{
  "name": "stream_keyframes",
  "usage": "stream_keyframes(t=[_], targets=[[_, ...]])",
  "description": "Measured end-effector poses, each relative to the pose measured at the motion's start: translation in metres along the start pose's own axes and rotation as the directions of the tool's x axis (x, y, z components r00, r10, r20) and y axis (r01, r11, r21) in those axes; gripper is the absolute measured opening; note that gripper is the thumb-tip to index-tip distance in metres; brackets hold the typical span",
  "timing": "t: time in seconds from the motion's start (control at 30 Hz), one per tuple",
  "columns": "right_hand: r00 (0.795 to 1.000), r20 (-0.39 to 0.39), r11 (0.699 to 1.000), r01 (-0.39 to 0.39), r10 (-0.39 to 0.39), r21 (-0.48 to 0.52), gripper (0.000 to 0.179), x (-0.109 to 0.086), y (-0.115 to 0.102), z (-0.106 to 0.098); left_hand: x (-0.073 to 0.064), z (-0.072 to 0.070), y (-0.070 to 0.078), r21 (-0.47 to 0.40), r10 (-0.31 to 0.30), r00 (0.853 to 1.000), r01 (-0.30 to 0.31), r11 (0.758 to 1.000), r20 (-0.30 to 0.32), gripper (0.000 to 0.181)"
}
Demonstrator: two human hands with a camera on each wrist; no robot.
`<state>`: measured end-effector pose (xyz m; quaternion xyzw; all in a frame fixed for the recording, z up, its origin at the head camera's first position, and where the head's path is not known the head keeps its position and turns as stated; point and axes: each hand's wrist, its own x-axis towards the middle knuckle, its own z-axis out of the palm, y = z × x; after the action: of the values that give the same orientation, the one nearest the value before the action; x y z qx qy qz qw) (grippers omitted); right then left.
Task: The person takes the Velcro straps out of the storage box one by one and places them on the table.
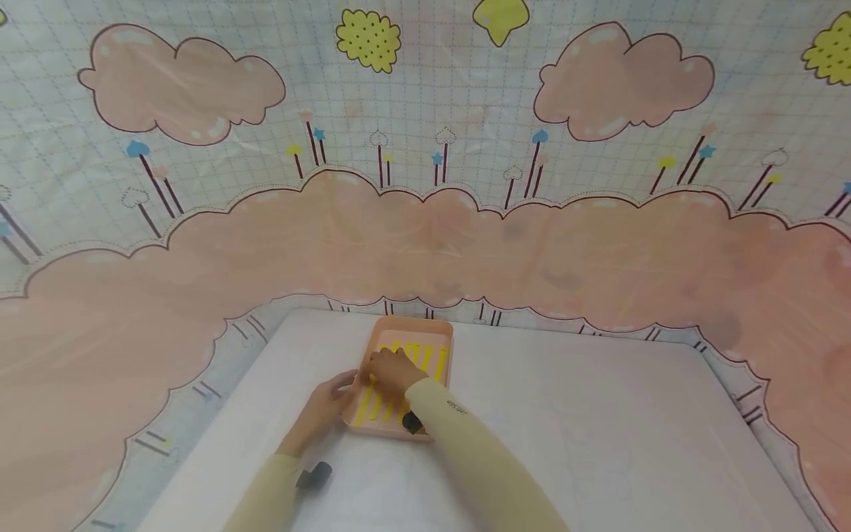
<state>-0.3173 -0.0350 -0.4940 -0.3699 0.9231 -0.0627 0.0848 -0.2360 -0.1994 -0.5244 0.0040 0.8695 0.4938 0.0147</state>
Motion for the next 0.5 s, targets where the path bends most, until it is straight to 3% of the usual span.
stream_keyframes(t=[0.17,0.5], targets=[[1.000,0.008,1.000,0.005,-0.005,-0.027,0.014,-0.0008,-0.0021,-0.0016,-0.0006,0.0000,0.0008,0.004,0.007,1.000,-0.007,1.000,-0.003,0.045],[0.999,0.012,0.998,0.051,-0.051,-0.041,0.021,-0.0003,-0.0001,0.0021,-0.0026,-0.0005,0.0053,-0.006,-0.009,1.000,0.009,1.000,-0.001,0.047]])
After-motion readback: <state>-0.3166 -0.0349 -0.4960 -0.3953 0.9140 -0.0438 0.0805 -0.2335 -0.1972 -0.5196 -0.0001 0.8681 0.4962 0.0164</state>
